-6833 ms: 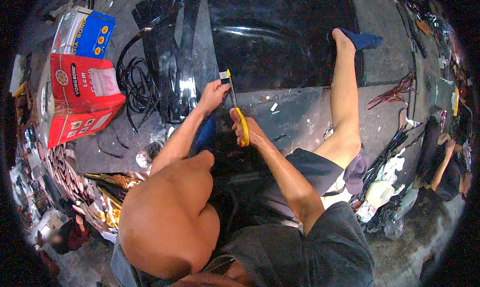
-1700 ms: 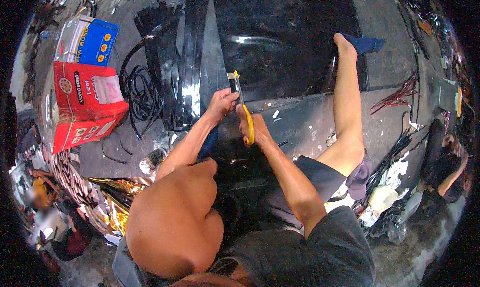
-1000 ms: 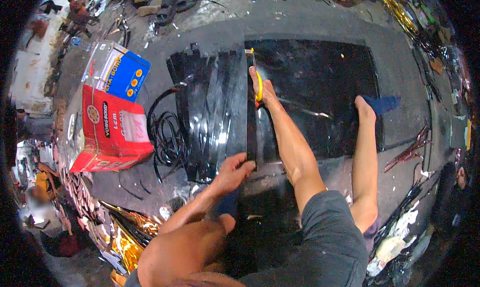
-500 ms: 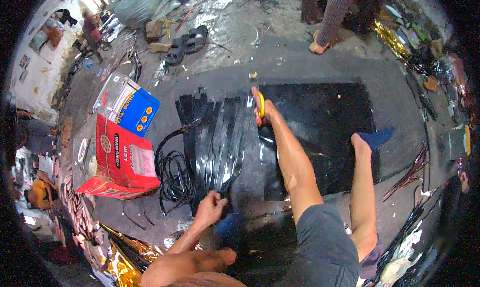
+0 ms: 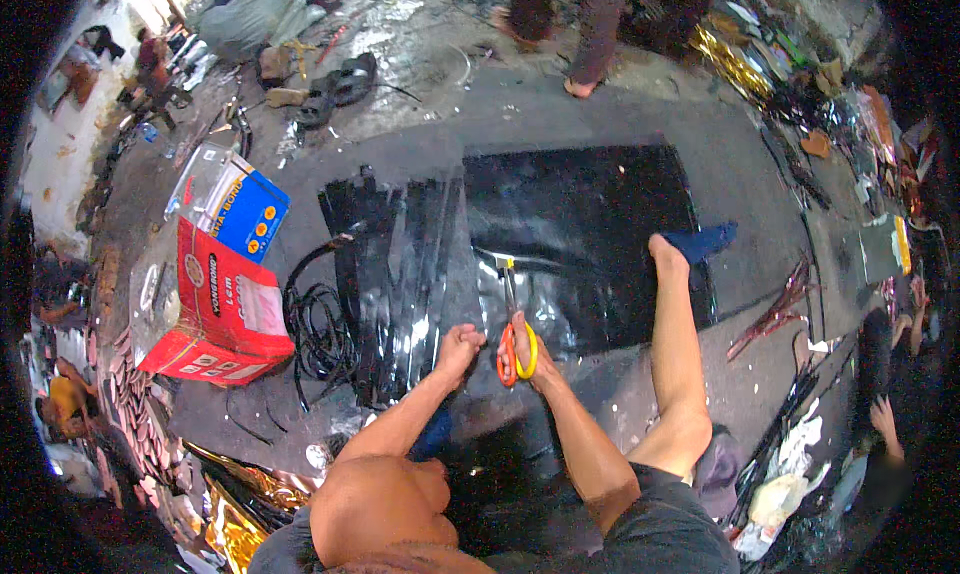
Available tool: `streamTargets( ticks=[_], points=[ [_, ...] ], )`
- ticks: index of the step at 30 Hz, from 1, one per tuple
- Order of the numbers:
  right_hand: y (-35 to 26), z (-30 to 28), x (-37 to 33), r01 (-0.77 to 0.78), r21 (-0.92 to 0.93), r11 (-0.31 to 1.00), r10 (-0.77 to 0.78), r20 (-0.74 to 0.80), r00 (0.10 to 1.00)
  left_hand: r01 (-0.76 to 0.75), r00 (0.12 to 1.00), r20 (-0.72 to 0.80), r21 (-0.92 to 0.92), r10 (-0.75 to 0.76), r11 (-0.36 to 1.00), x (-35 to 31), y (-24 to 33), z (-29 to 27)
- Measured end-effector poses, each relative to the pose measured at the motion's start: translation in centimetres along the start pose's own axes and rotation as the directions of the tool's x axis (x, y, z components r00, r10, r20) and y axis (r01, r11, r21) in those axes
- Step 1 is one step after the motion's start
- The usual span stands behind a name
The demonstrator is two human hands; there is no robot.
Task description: The person uses scissors to cut a black flexible sheet into narrow strips on a cluttered work surface. The person repeatedly cuts and removes strips from the sheet, leaving a pile of cut pieces nearby.
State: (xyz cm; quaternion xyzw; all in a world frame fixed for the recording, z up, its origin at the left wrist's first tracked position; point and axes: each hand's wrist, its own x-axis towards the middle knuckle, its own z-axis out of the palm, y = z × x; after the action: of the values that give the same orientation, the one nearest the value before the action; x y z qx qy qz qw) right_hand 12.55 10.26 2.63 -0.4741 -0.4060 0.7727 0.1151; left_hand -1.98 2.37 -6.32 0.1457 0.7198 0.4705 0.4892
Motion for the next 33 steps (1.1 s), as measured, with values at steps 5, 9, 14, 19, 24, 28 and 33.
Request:
streamTargets(
  ticks=[5,9,14,19,24,28,33],
  points=[
    [3.6,-0.4,-8.7,-0.157,0.087,0.984,0.163,-0.068,0.984,-0.027,0.998,-0.056,0.260,0.043,0.965,-1.0,1.3,3.0],
    [5.2,0.1,-12.2,-0.330,0.071,0.941,0.335,-0.079,0.939,0.004,0.995,-0.098,0.178,0.014,0.984,0.5,-0.4,1.4],
    [5.7,-0.1,-15.5,-0.429,-0.058,0.902,0.426,-0.048,0.903,0.076,0.994,-0.087,0.178,-0.061,0.981,-1.1,2.5,2.3],
    [7.8,-0.4,-16.2,-0.459,-0.081,0.885,0.465,0.077,0.882,0.048,0.998,0.016,0.218,-0.053,0.975,-0.2,1.4,1.8],
    [9.7,-0.4,-14.7,-0.422,-0.025,0.906,0.420,0.155,0.894,0.068,0.992,0.089,0.187,-0.085,0.980,-0.4,2.7,1.4],
    [8.4,1.1,-13.8,-0.364,-0.116,0.924,0.376,0.105,0.921,0.096,0.987,0.110,0.154,-0.113,0.983,-0.4,3.4,1.4],
    [8.3,0.6,-13.0,-0.437,-0.064,0.897,0.441,0.075,0.894,0.118,0.986,0.105,0.124,-0.131,0.985,-0.5,3.2,1.6]
  ],
)
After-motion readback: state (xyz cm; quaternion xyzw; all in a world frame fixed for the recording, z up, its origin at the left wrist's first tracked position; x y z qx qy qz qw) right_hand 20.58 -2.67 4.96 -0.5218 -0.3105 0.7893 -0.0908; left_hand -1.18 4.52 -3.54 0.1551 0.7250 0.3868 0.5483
